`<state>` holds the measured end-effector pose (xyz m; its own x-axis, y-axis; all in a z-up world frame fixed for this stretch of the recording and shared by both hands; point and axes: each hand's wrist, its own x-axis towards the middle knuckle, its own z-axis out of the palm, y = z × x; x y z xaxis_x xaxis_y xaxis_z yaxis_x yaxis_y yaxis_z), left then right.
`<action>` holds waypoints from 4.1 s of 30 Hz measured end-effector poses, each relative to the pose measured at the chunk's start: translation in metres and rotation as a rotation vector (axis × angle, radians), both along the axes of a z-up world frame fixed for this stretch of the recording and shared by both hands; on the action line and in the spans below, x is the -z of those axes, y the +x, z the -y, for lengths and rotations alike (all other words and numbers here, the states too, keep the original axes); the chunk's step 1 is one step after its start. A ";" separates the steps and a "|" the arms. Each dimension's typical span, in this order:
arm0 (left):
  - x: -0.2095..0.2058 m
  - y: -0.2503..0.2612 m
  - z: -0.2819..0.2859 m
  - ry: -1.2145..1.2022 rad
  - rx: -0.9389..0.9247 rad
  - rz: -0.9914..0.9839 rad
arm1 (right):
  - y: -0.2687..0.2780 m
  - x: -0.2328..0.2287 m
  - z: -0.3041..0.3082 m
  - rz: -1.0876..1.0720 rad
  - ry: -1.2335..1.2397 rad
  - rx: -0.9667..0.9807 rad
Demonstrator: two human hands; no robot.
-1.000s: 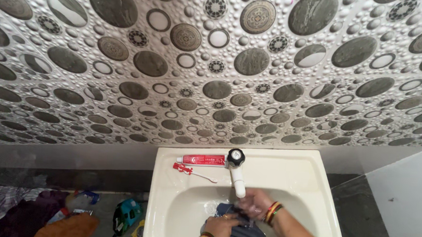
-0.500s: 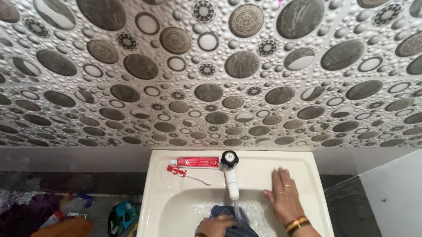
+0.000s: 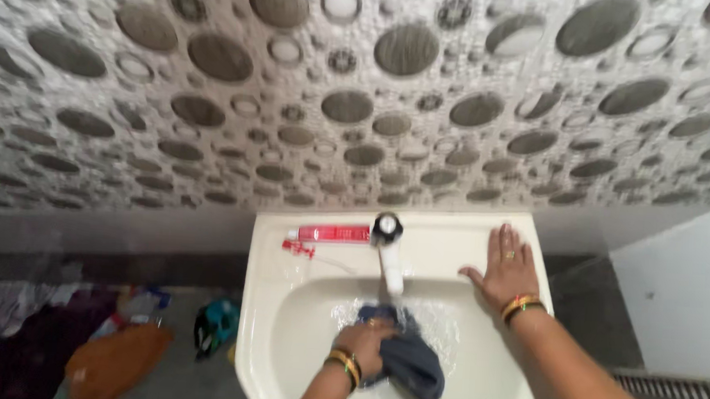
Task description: The person washes a gray cloth in a bathroom sink by hand, using water from the tap and liquid soap from a refill pouch, then rinses and wrings it out.
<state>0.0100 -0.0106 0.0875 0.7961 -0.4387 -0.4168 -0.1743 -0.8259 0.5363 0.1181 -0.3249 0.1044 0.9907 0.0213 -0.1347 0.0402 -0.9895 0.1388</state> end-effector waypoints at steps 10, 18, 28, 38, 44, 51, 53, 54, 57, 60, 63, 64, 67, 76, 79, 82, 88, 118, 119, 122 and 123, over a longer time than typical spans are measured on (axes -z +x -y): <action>0.011 -0.008 -0.003 -0.045 0.010 0.069 | -0.041 -0.013 -0.010 0.097 0.005 0.015; 0.015 -0.008 -0.006 -0.059 -0.005 0.065 | -0.106 0.007 -0.045 -0.333 0.397 0.037; -0.010 -0.007 -0.017 -0.165 -0.285 -0.093 | -0.052 0.130 -0.114 -0.793 1.701 0.259; -0.030 0.027 0.006 -0.064 -0.403 -0.249 | -0.095 0.100 -0.054 -0.470 1.770 0.459; 0.006 0.025 0.008 -0.153 -0.339 -0.121 | -0.069 0.139 -0.072 -0.161 1.406 0.382; 0.015 0.011 -0.008 -0.296 -0.582 -0.266 | -0.050 0.131 -0.124 -0.314 1.588 0.252; 0.013 0.009 -0.008 -0.345 -0.633 -0.254 | -0.049 0.118 -0.130 -0.333 1.558 0.188; 0.012 0.009 -0.010 -0.369 -0.658 -0.246 | -0.048 0.112 -0.133 -0.340 1.544 0.155; 0.006 0.006 -0.010 -0.258 -0.664 -0.237 | -0.048 0.099 -0.134 -0.634 1.791 0.194; 0.008 0.002 -0.005 -0.412 -0.591 -0.165 | -0.045 0.094 -0.122 -0.575 1.595 0.048; 0.015 0.008 0.014 -0.163 -0.452 -0.073 | -0.054 0.082 -0.120 -0.283 1.351 0.184; 0.017 0.011 0.020 -0.143 -0.426 -0.049 | -0.056 0.076 -0.120 -0.229 1.334 0.194; 0.016 0.017 0.027 -0.126 -0.352 -0.018 | -0.064 0.057 -0.124 -0.126 1.291 0.251; 0.014 0.004 0.021 -0.288 -0.556 -0.148 | -0.055 0.055 -0.140 -0.147 0.993 0.181; 0.028 -0.004 0.023 -0.252 -0.682 -0.102 | -0.043 0.073 -0.145 -0.183 0.633 -0.078; 0.034 -0.005 0.018 -0.217 -0.635 -0.058 | -0.044 0.095 -0.139 -0.327 0.966 0.075; 0.005 0.012 -0.002 -0.407 -0.601 -0.131 | -0.071 0.089 -0.097 -0.506 1.575 0.115; -0.052 0.003 0.013 -0.502 -0.198 0.625 | -0.088 0.100 -0.047 -0.343 1.527 -0.243; -0.048 -0.003 0.012 -0.519 -0.215 0.590 | -0.091 0.117 -0.052 -0.394 1.608 -0.176; -0.040 -0.016 0.008 -0.596 -0.287 0.510 | -0.090 0.151 -0.062 -0.600 1.777 0.084; -0.039 -0.020 0.006 -0.627 -0.313 0.489 | -0.089 0.154 -0.067 -0.675 1.816 0.182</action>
